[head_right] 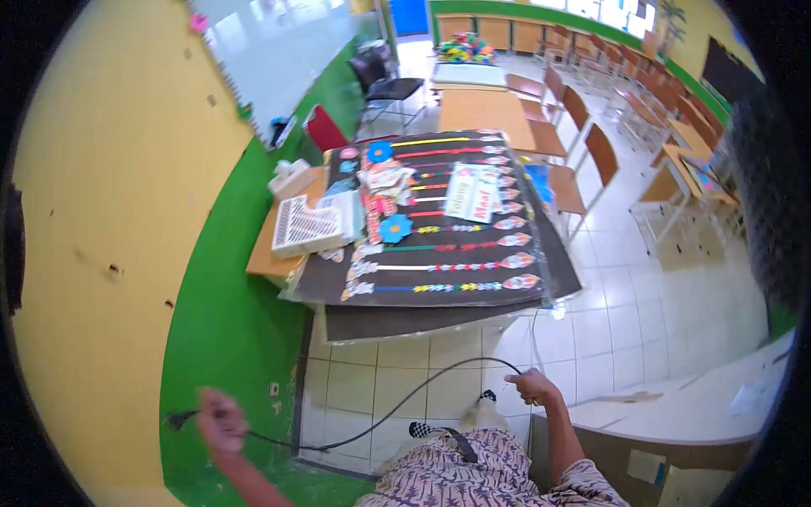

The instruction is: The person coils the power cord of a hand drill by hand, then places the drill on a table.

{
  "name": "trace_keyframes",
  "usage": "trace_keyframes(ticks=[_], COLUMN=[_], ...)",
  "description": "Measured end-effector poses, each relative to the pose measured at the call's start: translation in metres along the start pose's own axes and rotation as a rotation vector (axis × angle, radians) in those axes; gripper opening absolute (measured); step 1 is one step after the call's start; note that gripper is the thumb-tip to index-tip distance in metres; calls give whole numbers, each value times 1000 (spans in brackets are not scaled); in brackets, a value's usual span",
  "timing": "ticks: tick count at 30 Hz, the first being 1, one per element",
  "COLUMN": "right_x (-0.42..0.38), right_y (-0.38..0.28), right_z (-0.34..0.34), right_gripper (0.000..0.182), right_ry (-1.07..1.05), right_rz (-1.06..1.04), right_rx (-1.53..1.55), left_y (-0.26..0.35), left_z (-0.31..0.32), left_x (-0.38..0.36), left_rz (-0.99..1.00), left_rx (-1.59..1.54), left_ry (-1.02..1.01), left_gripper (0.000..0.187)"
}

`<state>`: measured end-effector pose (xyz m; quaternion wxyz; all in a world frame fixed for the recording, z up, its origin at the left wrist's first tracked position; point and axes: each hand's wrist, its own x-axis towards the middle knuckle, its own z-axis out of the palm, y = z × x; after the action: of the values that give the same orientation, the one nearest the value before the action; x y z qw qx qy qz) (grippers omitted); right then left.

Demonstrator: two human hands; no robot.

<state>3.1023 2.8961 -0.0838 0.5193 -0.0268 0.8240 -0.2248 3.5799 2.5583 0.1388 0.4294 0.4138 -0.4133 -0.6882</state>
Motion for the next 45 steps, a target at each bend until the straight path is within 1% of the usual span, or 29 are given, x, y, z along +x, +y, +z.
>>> trace_keyframes(ticks=[1,2,3,4,6,8,9,11,12,14,15,16,17,19,20,22,24,26,28,31,34,36,37,38,40,41,42,44,45], right_x=[-6,-15,-43,-82,-154,-193,-195,-196,-191,-166,-151,-152,-154,-151,-148,-146,-150,-150,-142,-130,-112,-93,-71,-48,-2,20,58,132,157], right_y=[7,10,0,-17,-45,-53,-47,-34,-23,8,27,40,50,59,61,63,56,40,30,16,4,-5,3,12,35,48,76,141,175], right_z=[-12,-26,-33,-36,-53,-77,-86,-105,-117,-139,-146,-157,-167,-180,-182,-187,-196,-210,-233,-289,-353,-388,-399,-411,-428,-434,-432,-416,-408], right_gripper=[38,36,34,32,41,40,40,33,33,28,27,27,25,18,18,17,19,20,21,21,20,22,32,32,42,50,50,52,50], right_ry=[-257,-502,-419,-331,-165,-336,-309,-197,-165,197,332,349,332,349,353,487,493,762,829,924,861,800,629,618,323,309,302,333,327], right_rz=[-152,-322,-442,-554,-912,-1004,-998,-1045,-1040,-961,-983,-977,-1002,-1095,-1090,-904,-832,-823,-781,-644,-552,-676,-667,-663,-529,-452,-384,-229,-170], right_rx=[397,790,785,777,369,156,183,-30,-6,69,105,109,244,425,444,568,667,624,685,733,673,547,573,564,341,293,208,20,104], left_y=[-25,-62,-94,-128,-158,-174,-167,-152,-156,-162,-163,-160,-159,-176,-188,-222,-256,-277,-304,-314,-328,-358,-350,-345,-333,-320,-306,-288,-280], left_z=[46,88,135,166,273,355,392,460,476,502,519,539,559,591,607,644,679,712,743,802,868,899,920,941,972,985,998,1016,1021], left_x=[5,9,5,6,-31,-58,-62,-71,-62,-31,-33,-36,-39,-36,-32,-20,-10,-22,-38,-63,-57,-23,-16,-6,20,32,45,82,100], left_rz=[-255,-447,-568,-767,-804,-868,-887,-807,-820,-1181,-1199,-1217,-1224,-1303,-1375,-1423,-1416,-1398,-1377,-1453,-1442,-1769,-1749,-1747,-1627,-1515,-1402,-1348,-1280], left_rx=[91,211,358,253,179,-29,-8,-133,-112,-740,-734,-625,-517,-485,-452,-413,-370,-336,-296,-181,-66,-448,-393,-408,-465,-441,-415,-520,-550], left_ry=[-66,-46,-198,-541,-865,-943,-969,-812,-844,-1276,-1290,-1168,-1043,-1001,-952,-840,-753,-772,-815,-768,-875,-1284,-1265,-1254,-1355,-1366,-1377,-1344,-1366], left_gripper=[42,43,49,60,70,72,72,66,66,55,55,50,47,50,52,49,56,60,68,64,56,47,40,40,41,40,39,38,37])
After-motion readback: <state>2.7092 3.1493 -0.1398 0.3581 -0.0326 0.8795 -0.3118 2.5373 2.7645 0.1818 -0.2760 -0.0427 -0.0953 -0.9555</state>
